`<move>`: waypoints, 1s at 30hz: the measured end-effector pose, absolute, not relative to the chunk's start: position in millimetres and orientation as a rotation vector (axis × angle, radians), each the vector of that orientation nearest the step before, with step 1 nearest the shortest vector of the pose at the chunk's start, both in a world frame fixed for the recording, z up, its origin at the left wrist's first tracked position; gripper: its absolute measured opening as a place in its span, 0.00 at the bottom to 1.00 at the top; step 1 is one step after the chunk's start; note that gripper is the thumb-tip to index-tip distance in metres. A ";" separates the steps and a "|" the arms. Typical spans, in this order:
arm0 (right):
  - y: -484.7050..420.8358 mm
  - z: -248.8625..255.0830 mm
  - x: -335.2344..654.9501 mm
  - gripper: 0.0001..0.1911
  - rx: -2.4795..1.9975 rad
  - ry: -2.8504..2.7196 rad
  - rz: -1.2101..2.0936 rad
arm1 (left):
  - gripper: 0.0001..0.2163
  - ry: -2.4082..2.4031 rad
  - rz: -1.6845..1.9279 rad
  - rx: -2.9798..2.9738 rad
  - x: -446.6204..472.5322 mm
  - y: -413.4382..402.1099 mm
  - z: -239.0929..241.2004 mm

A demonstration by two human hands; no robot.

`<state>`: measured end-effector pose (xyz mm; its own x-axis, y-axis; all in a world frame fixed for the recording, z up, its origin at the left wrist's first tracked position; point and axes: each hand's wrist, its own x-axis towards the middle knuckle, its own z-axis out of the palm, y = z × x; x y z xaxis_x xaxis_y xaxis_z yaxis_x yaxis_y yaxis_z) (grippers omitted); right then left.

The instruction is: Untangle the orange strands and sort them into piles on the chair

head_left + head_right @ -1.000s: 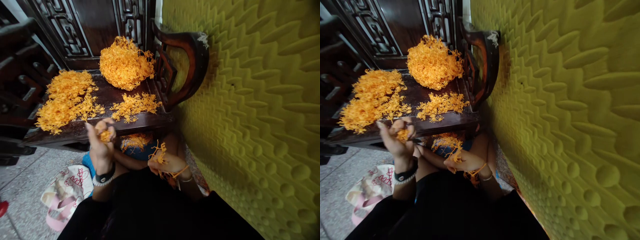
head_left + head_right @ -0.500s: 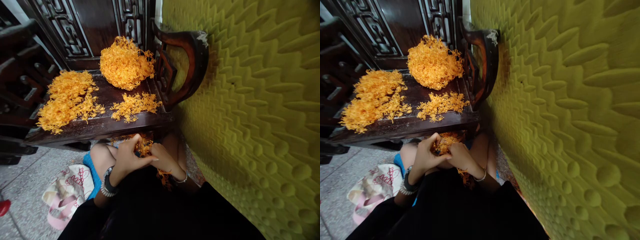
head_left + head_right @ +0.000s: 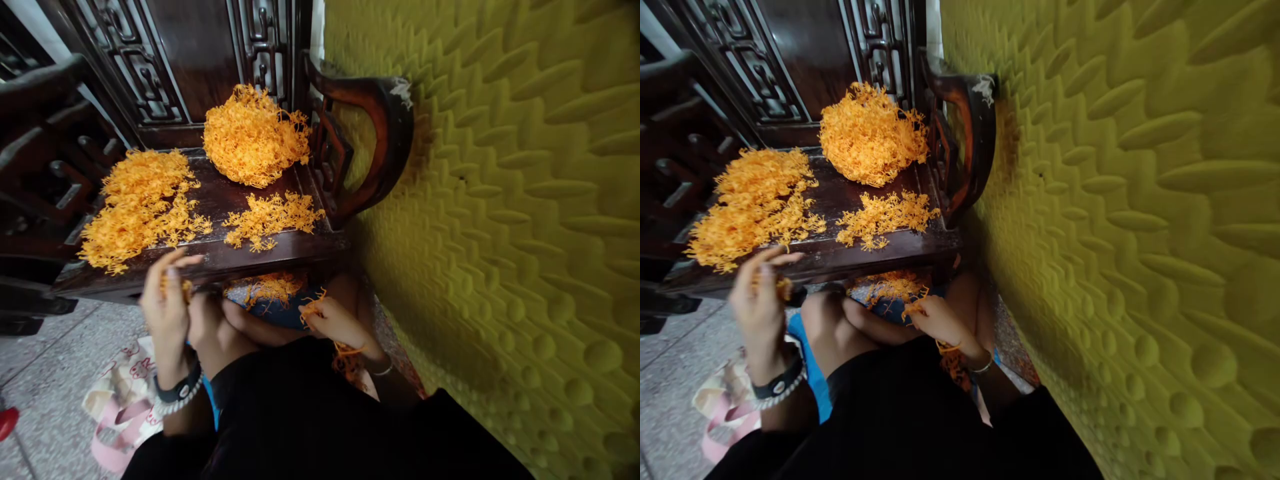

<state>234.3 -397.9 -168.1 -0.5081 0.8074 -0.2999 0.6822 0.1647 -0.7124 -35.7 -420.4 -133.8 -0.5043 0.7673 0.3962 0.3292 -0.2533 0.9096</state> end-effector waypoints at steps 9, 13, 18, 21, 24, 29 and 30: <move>-388.8 -165.9 203.0 0.18 -1.537 -2.248 1.144 | 0.19 1.457 1.020 1.885 47.0 -423.9 -193.2; -392.7 -158.6 202.6 0.23 -1.314 -2.208 1.279 | 0.17 1.492 1.129 1.909 43.6 -417.4 -186.9; -396.1 -151.1 226.1 0.25 -1.033 -2.231 1.463 | 0.20 1.864 1.720 1.606 4.4 -403.7 -164.7; -395.7 -157.5 253.9 0.28 -1.069 -2.086 1.640 | 0.21 1.986 2.187 1.265 -33.5 -396.7 -135.1; -390.1 -164.2 276.3 0.29 -1.290 -1.782 1.650 | 0.19 1.952 2.098 1.518 -47.1 -383.4 -104.1; -381.4 -166.0 283.3 0.26 -1.405 -1.467 1.531 | 0.18 1.876 1.203 2.287 -9.6 -317.9 -96.5; -381.7 -166.5 282.1 0.25 -1.393 -1.451 1.516 | 0.18 1.904 1.019 2.356 -1.4 -301.9 -103.7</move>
<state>282.1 -381.7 -166.5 -0.2579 0.9285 -0.2672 0.2259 -0.2110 -0.9510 -1.4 -301.9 -103.7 0.0876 0.8605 0.5019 0.8949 -0.2893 0.3399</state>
